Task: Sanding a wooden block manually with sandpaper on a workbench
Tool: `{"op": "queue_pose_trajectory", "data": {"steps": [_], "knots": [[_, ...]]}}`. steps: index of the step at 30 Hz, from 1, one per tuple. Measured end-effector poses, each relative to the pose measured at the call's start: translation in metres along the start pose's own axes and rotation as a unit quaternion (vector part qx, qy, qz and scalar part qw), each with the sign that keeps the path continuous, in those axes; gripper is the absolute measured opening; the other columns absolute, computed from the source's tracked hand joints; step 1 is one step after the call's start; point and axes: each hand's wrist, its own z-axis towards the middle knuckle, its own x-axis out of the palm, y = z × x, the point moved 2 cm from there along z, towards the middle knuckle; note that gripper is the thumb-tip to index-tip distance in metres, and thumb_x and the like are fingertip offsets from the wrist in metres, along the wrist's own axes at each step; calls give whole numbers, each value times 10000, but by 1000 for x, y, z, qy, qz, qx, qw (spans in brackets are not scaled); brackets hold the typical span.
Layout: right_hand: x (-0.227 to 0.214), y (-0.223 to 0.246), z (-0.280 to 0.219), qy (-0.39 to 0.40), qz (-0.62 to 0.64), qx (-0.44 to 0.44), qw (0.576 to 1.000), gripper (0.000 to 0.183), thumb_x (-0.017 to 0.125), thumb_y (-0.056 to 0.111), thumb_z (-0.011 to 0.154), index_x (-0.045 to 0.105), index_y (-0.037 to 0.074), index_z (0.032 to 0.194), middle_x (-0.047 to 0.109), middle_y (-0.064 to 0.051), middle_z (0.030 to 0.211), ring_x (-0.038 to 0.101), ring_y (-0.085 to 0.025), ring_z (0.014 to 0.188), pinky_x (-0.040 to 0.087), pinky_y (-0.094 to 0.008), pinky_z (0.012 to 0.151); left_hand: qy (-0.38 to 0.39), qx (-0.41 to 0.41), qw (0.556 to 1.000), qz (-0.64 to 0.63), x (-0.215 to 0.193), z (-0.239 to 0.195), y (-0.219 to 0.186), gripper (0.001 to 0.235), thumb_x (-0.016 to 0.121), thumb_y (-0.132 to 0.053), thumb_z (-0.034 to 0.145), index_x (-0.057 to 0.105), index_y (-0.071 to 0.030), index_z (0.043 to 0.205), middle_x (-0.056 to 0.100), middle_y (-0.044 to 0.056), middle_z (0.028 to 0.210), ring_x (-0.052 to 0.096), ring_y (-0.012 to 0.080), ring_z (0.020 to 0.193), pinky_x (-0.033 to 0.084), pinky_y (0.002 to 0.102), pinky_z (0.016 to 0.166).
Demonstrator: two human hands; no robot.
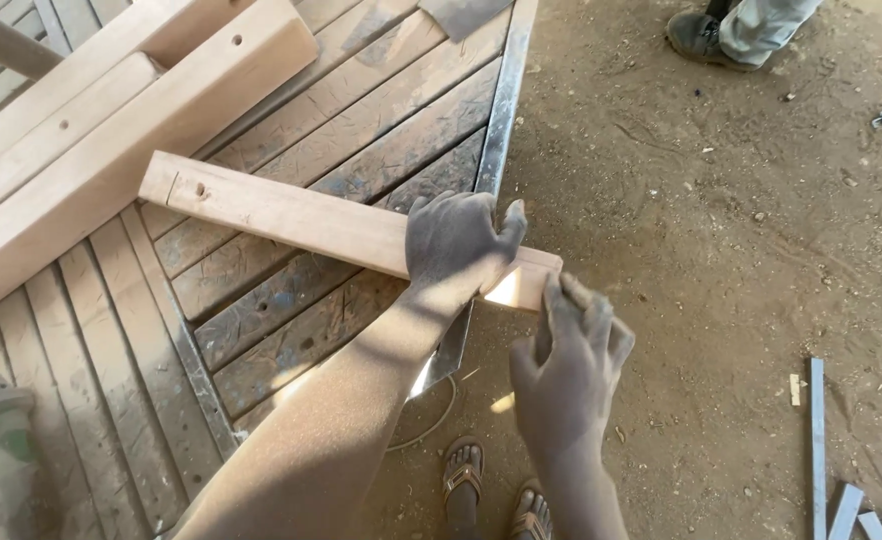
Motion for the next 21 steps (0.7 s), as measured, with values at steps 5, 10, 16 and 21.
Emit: {"op": "queue_pose_trajectory", "data": {"steps": [5,10,16,21], "knots": [[-4,6,8,7,-24,22,999,679,588,215,812,488,247,1483,489,-3,1407,342,-284,1264,450,-562,948,-30,0,999,30,7,-2,10,497,479,-513,952,722,-143,725,752,107,774,707,336,844,438,500,842],[-7,8,3,-19,-2,29,999,647,558,148,855,490,224,1494,492,-38,1320,349,-273,1182,463,-538,951,-14,12,1000,1,2,2,-1,483,487,-515,942,691,-153,696,721,113,739,711,340,860,459,487,839],[-2,-7,11,-20,-31,-36,999,619,614,165,767,617,106,1384,475,-76,1425,364,-342,1261,449,-555,938,2,19,999,-33,-1,-5,4,468,497,-517,927,645,-167,653,673,120,686,717,346,883,491,467,836],[-6,-3,-20,23,160,-21,987,660,562,39,720,590,2,1378,499,-190,1406,363,-394,1300,407,-574,990,12,34,998,-47,-7,9,0,467,494,-503,944,628,-170,644,691,94,700,722,323,884,486,446,853]]}}
